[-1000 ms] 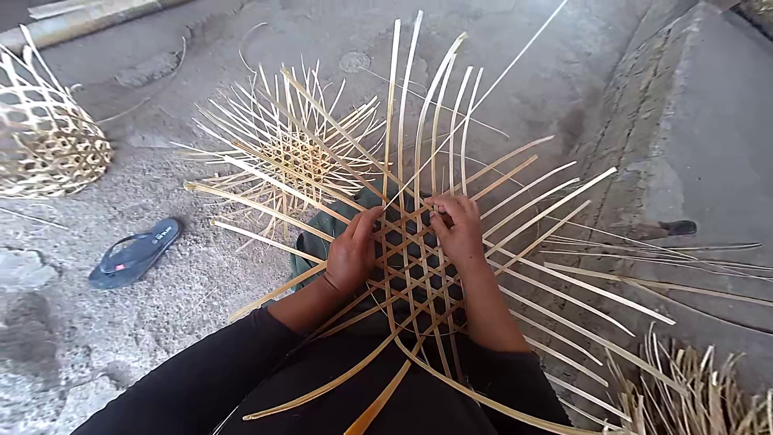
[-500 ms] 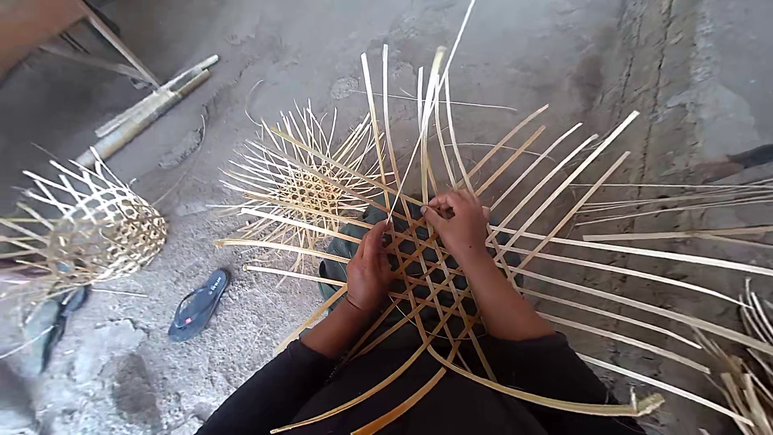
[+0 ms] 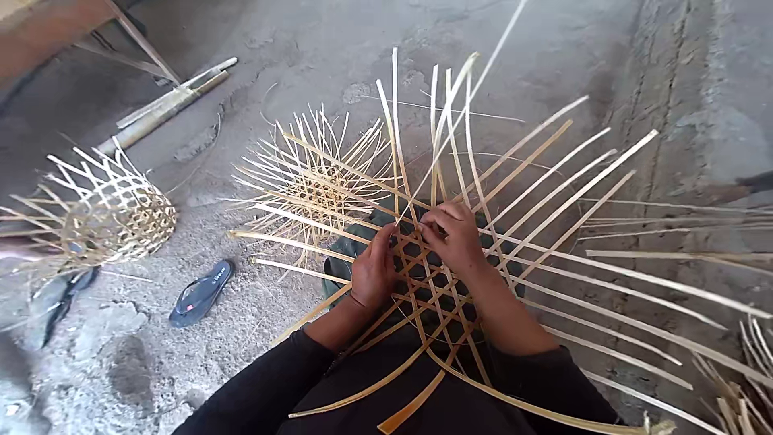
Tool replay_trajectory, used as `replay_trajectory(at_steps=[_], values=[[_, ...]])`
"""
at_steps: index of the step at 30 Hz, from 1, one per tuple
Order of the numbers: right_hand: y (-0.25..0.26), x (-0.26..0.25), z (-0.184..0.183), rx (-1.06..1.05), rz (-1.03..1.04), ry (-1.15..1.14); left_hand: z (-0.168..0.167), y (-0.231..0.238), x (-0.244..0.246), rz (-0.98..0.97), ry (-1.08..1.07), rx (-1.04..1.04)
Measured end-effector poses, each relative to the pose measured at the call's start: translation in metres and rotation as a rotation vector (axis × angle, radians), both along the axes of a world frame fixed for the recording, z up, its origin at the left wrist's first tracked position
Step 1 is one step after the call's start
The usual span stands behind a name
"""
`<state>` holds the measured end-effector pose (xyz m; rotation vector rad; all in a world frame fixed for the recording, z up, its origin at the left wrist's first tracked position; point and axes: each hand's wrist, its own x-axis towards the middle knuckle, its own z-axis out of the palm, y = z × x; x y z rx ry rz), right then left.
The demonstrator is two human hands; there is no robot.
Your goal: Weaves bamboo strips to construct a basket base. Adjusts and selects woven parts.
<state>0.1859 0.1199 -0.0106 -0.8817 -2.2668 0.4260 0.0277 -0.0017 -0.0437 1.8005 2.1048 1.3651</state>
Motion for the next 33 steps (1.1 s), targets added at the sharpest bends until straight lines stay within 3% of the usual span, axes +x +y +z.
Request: replay_trajectory(at_steps=[3,6,8,11,13,17,20,23,25,29,31,33], values=[[0.006,0.004,0.008,-0.017,0.077,-0.053,0.001,0.0,0.002,-0.001,0.001,0.003],[0.02,0.001,0.043,-0.124,0.13,-0.117,0.003,0.002,0.005,-0.007,-0.011,0.007],[0.031,-0.018,0.069,-0.307,0.154,0.018,0.006,0.003,0.007,-0.009,-0.018,0.022],[0.055,-0.064,0.081,-0.576,0.377,0.205,0.008,0.001,0.006,-0.018,-0.032,0.021],[0.063,-0.091,0.081,-0.671,0.495,0.034,0.009,0.001,0.006,-0.015,-0.032,0.012],[0.061,-0.124,0.097,-0.915,0.638,-0.515,0.012,0.001,0.003,-0.02,-0.024,-0.006],[0.057,-0.131,0.107,-0.96,0.701,-0.643,0.011,0.001,0.0,-0.04,-0.027,0.008],[0.055,-0.117,0.096,-0.886,0.694,-0.456,0.007,0.001,0.0,-0.07,-0.047,0.088],[0.046,-0.099,0.078,-0.854,0.624,-0.15,0.008,0.0,-0.001,-0.087,-0.135,0.119],[0.037,-0.076,0.044,-0.912,0.598,0.521,0.012,0.001,-0.011,-0.133,-0.384,-0.023],[0.037,-0.07,0.041,-0.813,0.596,0.589,0.015,0.004,-0.016,-0.152,-0.452,-0.081],[0.034,-0.062,0.052,-0.601,0.59,0.465,0.022,0.006,-0.018,-0.14,-0.478,-0.135]])
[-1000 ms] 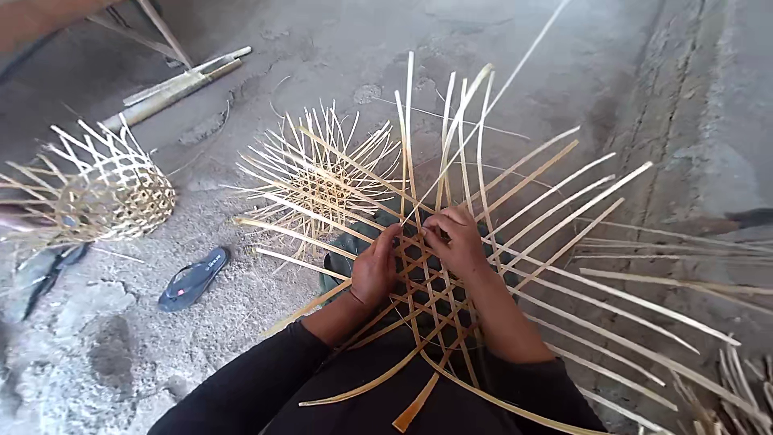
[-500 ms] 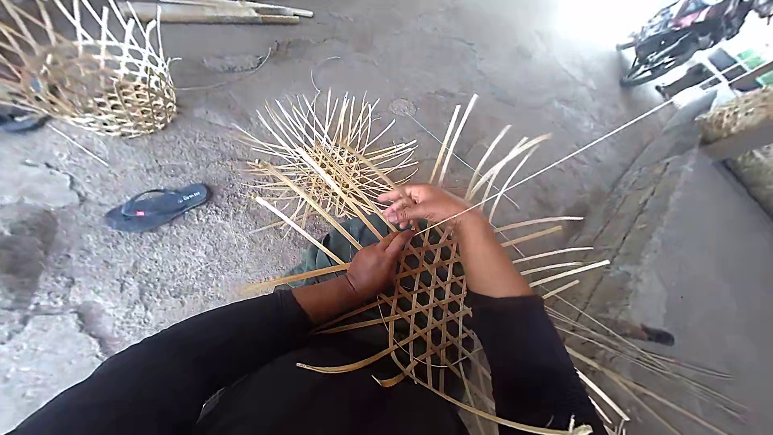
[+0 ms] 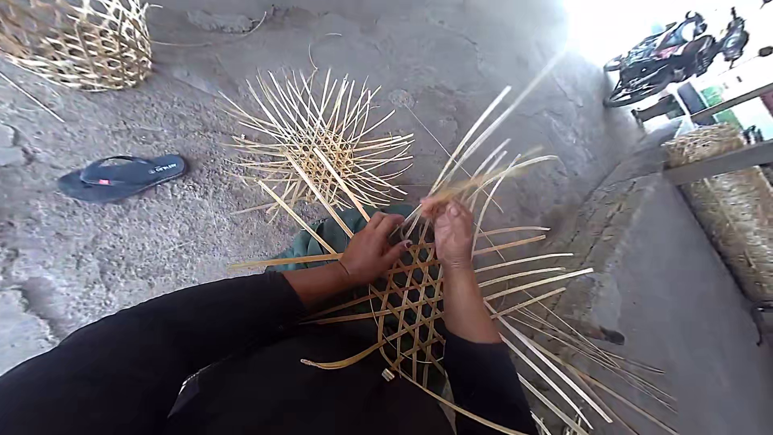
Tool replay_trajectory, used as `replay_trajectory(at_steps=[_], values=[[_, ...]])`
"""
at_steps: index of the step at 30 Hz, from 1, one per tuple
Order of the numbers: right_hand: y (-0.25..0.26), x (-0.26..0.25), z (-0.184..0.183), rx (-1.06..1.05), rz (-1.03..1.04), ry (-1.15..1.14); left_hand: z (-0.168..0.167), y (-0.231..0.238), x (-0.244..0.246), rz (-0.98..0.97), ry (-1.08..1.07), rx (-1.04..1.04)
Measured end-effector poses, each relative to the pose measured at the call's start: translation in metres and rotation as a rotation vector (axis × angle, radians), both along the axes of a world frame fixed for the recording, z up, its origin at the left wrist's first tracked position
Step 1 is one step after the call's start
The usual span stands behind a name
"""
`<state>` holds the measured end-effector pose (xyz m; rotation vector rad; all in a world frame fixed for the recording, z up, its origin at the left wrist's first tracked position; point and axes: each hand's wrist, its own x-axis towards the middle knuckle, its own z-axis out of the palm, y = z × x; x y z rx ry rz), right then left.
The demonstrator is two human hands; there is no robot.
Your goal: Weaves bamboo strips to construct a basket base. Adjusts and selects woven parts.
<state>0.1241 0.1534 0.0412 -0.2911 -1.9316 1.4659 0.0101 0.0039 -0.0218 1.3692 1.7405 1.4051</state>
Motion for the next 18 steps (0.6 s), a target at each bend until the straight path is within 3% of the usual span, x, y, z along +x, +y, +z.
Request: replay_trajectory(at_steps=[4,6,8,13,18], values=[[0.0,0.009,0.059,0.768,-0.168,-0.113,0.005,0.006,0.001,0.097,-0.082,-0.025],[0.006,0.01,0.087,1.126,-0.304,-0.3,0.002,0.007,0.003,0.121,-0.066,0.015],[0.013,0.007,0.103,1.332,-0.306,-0.544,0.001,0.007,0.004,0.115,-0.013,0.034],[0.026,0.018,0.116,1.351,-0.13,-0.714,-0.003,0.008,0.004,0.126,0.102,0.05],[0.027,0.044,0.092,1.107,-0.286,-0.798,-0.002,0.008,0.004,0.13,0.156,0.026]])
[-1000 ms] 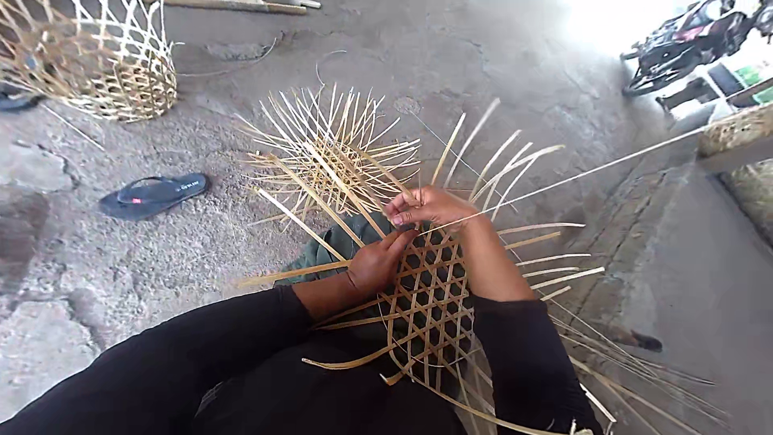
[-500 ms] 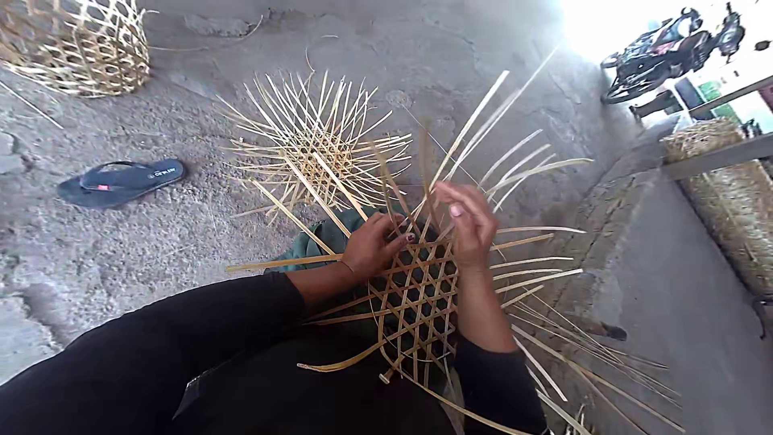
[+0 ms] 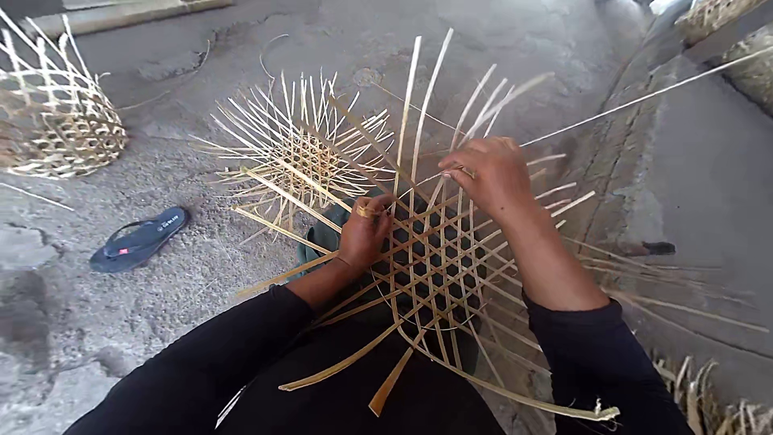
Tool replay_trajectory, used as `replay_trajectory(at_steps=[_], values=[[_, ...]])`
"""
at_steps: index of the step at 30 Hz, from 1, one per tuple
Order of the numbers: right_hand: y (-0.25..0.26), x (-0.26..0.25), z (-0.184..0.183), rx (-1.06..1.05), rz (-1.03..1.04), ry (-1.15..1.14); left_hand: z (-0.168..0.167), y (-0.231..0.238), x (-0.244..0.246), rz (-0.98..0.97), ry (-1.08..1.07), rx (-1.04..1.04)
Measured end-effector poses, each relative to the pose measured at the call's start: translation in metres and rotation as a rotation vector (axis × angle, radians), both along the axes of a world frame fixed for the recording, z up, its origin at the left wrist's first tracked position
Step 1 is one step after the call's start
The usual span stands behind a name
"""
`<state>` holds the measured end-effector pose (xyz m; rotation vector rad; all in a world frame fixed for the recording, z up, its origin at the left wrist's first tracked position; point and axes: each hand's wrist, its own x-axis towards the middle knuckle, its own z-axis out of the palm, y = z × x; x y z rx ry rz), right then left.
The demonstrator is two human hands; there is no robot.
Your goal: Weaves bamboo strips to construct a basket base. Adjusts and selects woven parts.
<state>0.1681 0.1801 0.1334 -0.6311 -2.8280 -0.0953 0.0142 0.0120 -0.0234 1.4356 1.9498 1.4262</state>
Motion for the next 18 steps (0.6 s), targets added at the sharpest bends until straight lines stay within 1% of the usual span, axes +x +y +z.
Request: replay_trajectory(at_steps=[3,7,8,9,10,12,13,15,18], values=[[0.008,0.02,-0.028,-0.225,-0.162,0.054,0.001,0.002,-0.002,-0.029,0.014,-0.048],[0.01,0.043,-0.069,-0.461,-0.287,0.152,0.001,0.003,-0.003,-0.035,0.018,-0.062],[0.005,0.042,-0.07,-0.51,-0.357,0.134,0.001,0.003,-0.004,-0.046,0.014,-0.067],[-0.002,0.036,-0.059,-0.598,-0.458,0.047,0.003,0.003,-0.006,-0.062,0.003,-0.079],[-0.005,0.029,-0.042,-0.734,-0.546,-0.094,0.005,0.003,-0.008,-0.082,-0.012,-0.101],[0.007,0.045,-0.087,-0.592,-0.342,0.195,0.008,0.002,-0.014,-0.14,-0.031,-0.142],[0.012,0.049,-0.098,-0.567,-0.278,0.264,0.009,0.002,-0.016,-0.167,-0.021,-0.149],[0.011,0.051,-0.102,-0.527,-0.244,0.325,0.011,0.004,-0.022,-0.213,0.017,-0.163],[0.002,0.054,-0.098,-0.442,-0.212,0.33,0.022,0.013,-0.029,-0.259,0.034,-0.236]])
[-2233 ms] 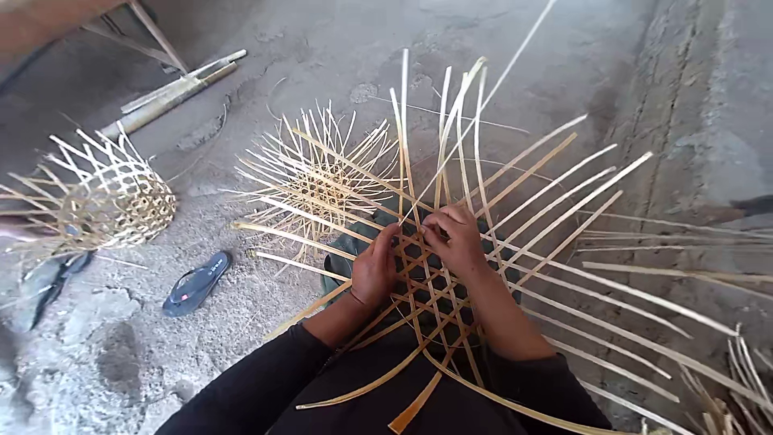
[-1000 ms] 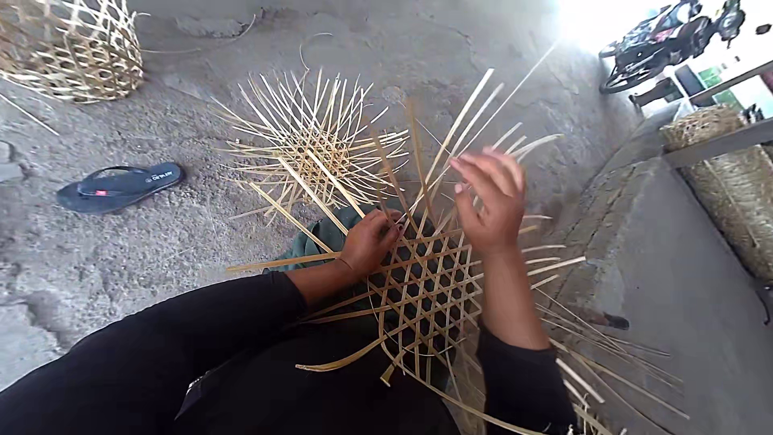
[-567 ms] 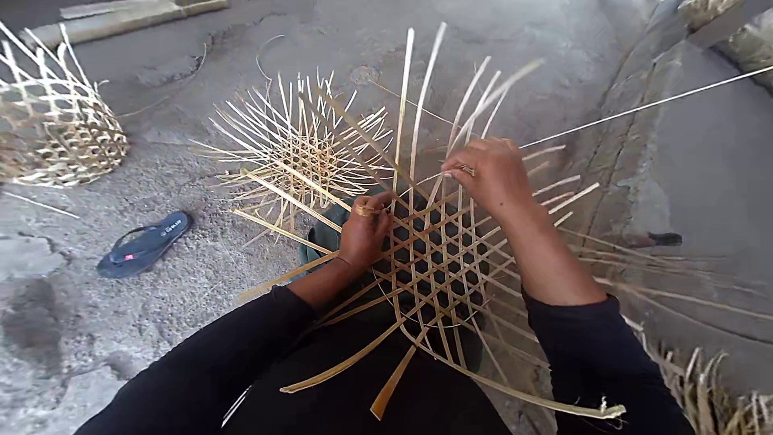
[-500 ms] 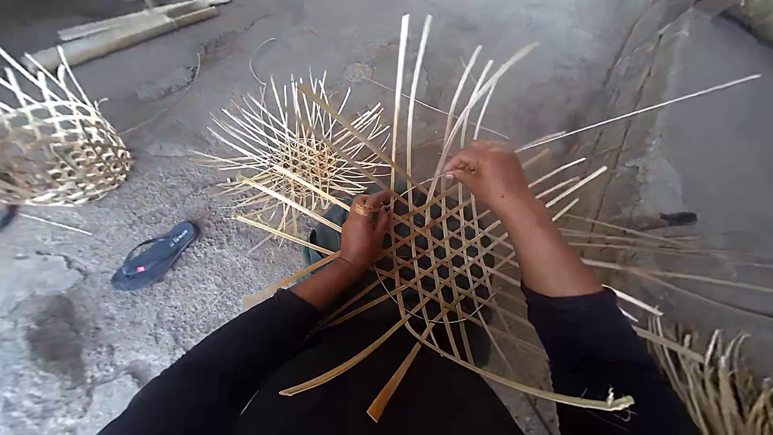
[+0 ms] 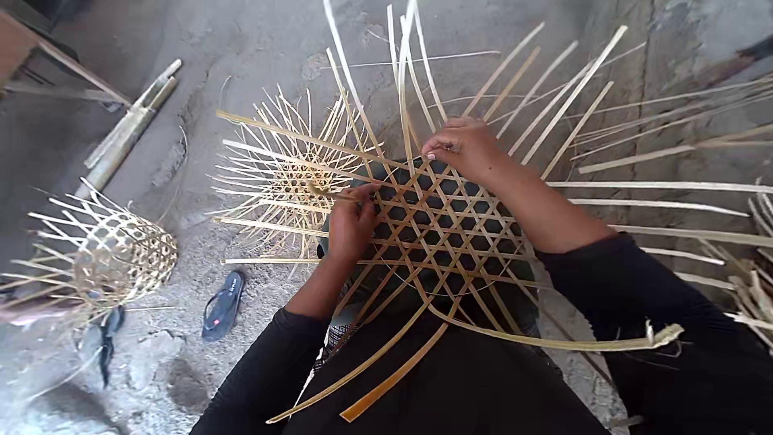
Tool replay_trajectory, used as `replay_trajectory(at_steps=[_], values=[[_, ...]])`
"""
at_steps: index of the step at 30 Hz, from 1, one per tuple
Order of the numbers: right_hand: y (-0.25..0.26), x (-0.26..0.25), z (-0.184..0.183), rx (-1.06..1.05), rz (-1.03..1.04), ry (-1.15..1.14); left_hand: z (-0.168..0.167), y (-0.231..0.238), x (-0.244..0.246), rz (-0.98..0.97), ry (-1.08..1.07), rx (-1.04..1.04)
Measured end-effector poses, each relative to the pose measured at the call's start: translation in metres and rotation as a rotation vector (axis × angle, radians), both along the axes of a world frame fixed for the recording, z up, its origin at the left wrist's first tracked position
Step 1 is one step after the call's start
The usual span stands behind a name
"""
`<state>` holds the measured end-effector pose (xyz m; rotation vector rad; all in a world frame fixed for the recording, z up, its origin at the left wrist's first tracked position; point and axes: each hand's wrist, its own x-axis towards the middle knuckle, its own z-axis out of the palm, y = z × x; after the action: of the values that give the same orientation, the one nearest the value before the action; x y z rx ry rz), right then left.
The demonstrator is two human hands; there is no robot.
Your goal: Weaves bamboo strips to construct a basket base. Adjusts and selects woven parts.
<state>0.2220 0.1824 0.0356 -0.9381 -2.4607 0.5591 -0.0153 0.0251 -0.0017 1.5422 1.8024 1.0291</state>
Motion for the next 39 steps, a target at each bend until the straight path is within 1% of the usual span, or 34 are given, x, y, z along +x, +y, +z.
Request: replay_trajectory(at_steps=[3,4,5,9,11,14,18,20,22,23,24,25,27,28,29,30,31,32,33,36,39], values=[[-0.008,0.004,-0.01,0.075,-0.025,0.028,0.009,0.004,-0.005,-0.039,-0.135,-0.11],[-0.011,0.005,-0.014,0.082,-0.048,0.049,0.013,0.004,-0.007,-0.049,-0.149,-0.127],[-0.014,0.005,-0.019,0.095,-0.078,0.073,0.018,0.001,-0.011,-0.064,-0.105,-0.135],[-0.022,0.002,-0.036,0.163,-0.167,0.168,0.041,-0.018,-0.026,-0.06,0.38,-0.141],[-0.022,0.0,-0.04,0.185,-0.179,0.183,0.045,-0.028,-0.033,-0.109,0.501,-0.127],[-0.022,-0.003,-0.045,0.205,-0.179,0.198,0.038,-0.039,-0.031,-0.162,0.556,-0.05],[-0.023,-0.005,-0.045,0.213,-0.171,0.201,0.018,-0.042,-0.023,-0.125,0.487,0.071],[-0.022,-0.005,-0.044,0.213,-0.168,0.198,0.016,-0.04,-0.02,-0.133,0.501,0.088],[-0.021,-0.005,-0.044,0.202,-0.167,0.189,0.022,-0.038,-0.015,-0.139,0.532,0.09],[-0.021,-0.005,-0.043,0.187,-0.168,0.181,0.028,-0.036,-0.012,-0.124,0.495,0.117],[-0.02,-0.005,-0.042,0.174,-0.17,0.176,0.033,-0.033,-0.008,-0.094,0.374,0.142],[-0.019,-0.004,-0.042,0.163,-0.171,0.174,0.038,-0.028,-0.002,-0.059,0.148,0.131],[-0.018,-0.005,-0.043,0.137,-0.169,0.172,0.038,-0.014,0.008,0.05,-0.477,0.049],[-0.018,-0.005,-0.044,0.126,-0.168,0.177,0.031,-0.006,0.013,0.159,-0.72,0.028],[-0.019,-0.005,-0.044,0.116,-0.167,0.189,0.023,0.003,0.018,0.293,-0.872,0.01],[-0.02,-0.005,-0.043,0.109,-0.169,0.201,0.015,0.011,0.021,0.406,-0.943,-0.015],[-0.019,-0.004,-0.043,0.105,-0.172,0.214,0.011,0.018,0.022,0.484,-0.963,-0.041],[-0.018,-0.004,-0.044,0.1,-0.177,0.226,0.01,0.022,0.022,0.511,-0.959,-0.08],[-0.017,-0.003,-0.045,0.092,-0.183,0.236,0.012,0.026,0.02,0.49,-0.94,-0.136],[-0.016,0.0,-0.046,0.088,-0.186,0.247,0.022,0.036,0.003,0.299,-0.842,-0.346],[-0.016,-0.002,-0.046,0.095,-0.185,0.245,0.029,0.043,-0.014,0.145,-0.834,-0.451]])
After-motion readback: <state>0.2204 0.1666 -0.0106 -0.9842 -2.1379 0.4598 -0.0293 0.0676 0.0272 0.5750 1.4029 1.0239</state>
